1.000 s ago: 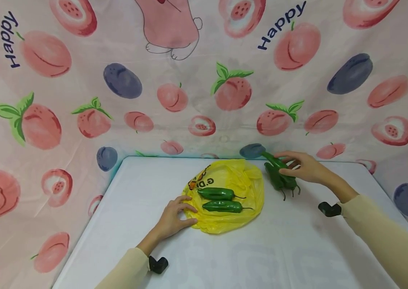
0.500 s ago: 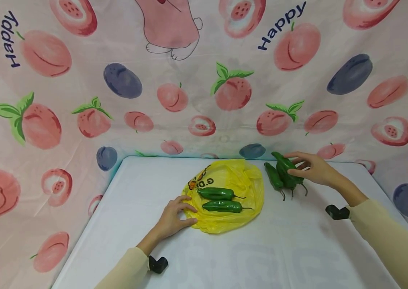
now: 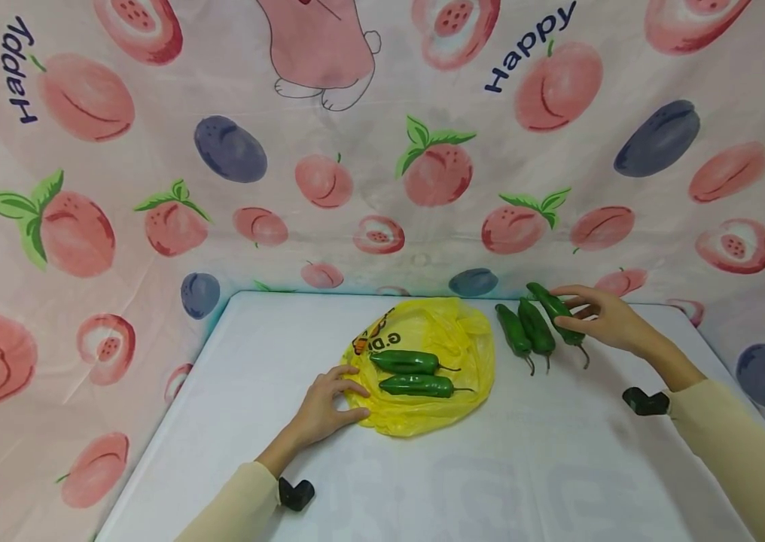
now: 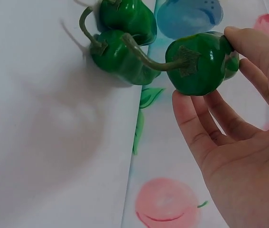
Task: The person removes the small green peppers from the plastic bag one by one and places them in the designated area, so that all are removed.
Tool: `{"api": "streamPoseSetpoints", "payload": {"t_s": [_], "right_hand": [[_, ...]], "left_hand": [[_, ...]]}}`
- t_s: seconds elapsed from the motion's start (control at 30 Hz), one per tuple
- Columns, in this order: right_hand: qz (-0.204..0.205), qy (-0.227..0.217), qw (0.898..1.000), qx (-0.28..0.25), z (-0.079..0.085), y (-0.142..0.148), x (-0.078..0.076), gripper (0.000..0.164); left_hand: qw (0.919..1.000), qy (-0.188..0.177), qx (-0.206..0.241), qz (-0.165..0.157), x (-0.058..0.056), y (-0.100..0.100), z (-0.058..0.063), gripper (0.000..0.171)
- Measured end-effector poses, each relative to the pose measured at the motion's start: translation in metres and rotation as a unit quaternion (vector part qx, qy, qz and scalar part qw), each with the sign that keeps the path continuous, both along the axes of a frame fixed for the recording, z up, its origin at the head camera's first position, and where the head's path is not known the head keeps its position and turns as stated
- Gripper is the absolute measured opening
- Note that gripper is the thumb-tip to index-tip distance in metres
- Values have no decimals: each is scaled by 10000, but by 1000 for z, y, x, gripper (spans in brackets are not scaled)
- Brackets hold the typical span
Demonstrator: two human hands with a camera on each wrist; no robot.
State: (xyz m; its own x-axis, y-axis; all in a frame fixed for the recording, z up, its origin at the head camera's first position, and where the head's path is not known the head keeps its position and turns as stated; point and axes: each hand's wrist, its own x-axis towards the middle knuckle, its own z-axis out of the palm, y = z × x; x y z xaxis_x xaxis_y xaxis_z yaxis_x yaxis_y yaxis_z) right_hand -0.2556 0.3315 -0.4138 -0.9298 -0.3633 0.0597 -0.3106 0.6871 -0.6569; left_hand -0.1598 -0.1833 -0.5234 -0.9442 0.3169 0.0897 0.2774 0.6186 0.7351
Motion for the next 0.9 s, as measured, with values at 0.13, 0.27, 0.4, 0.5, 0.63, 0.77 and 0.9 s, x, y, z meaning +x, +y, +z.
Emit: {"api": "streamPoseSetpoints", "payload": {"t_s": [0.13, 0.27, 0.4, 0.5, 0.63, 0.77, 0.9], "right_hand": [[-71, 35, 10000, 12, -3, 4, -2, 57], [-138, 1, 9999, 21, -6, 8, -3, 58], [-190, -38, 9998, 30, -9, 10, -3, 58], [-223, -53, 9997, 3, -12, 11, -4, 57], [-332, -83, 9994, -57, -16, 12, -6, 58], [-379, -153, 9990, -151, -21, 14, -6, 58], [-482, -243, 9984, -192, -27, 16, -5, 60]], "left_hand": [[10000, 2, -11, 14, -1, 0, -1, 20], [10000, -5, -12, 18, -1, 0, 0, 20], [10000, 0, 3, -4, -2, 0, 0, 20], [10000, -5, 2, -8, -2, -1, 0, 20], [10000, -21, -11, -8, -2, -1, -1, 20], [10000, -39, 16, -5, -2, -1, -1, 20], [10000, -42, 30, -6, 0, -1, -1, 20]]}}
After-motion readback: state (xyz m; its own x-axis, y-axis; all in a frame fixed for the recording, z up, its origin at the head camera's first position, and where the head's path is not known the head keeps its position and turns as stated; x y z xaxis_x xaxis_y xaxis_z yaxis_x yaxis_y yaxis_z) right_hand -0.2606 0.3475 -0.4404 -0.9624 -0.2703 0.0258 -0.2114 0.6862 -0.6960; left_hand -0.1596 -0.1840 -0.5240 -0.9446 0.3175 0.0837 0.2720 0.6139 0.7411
